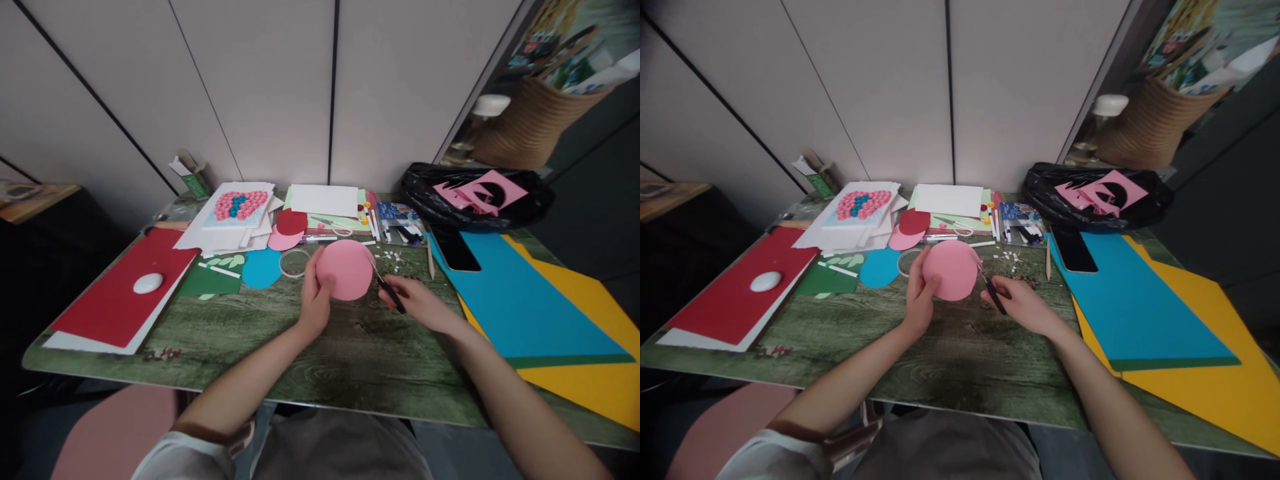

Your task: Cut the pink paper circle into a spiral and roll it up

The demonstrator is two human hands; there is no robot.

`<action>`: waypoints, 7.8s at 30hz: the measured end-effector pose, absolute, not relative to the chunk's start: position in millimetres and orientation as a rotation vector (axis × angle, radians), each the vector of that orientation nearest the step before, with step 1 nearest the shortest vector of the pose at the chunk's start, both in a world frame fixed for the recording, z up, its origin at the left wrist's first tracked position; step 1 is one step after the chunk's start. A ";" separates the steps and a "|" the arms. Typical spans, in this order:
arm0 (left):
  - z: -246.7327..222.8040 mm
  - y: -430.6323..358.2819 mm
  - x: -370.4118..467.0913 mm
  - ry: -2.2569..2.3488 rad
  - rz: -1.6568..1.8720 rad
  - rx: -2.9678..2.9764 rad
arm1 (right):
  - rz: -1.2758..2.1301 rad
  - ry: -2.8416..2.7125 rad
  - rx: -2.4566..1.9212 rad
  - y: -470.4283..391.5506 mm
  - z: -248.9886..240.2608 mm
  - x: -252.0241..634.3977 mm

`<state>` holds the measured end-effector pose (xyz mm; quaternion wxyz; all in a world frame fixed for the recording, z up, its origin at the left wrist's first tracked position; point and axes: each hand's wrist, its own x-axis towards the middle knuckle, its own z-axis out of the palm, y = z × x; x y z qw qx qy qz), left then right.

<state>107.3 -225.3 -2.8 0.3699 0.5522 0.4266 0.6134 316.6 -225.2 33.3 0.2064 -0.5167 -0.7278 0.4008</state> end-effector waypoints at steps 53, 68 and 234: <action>1.2 -220.8 104.2 1.155 1.635 1.351 | 1.302 -2.083 -1.390 -225.0 41.8 321.9; 1.6 -224.3 105.2 1.155 1.588 1.454 | 1.230 -2.057 -1.435 -225.5 36.6 321.8; 7.4 -219.2 98.0 1.179 1.517 1.615 | 1.155 -2.324 -1.409 -225.1 41.2 337.0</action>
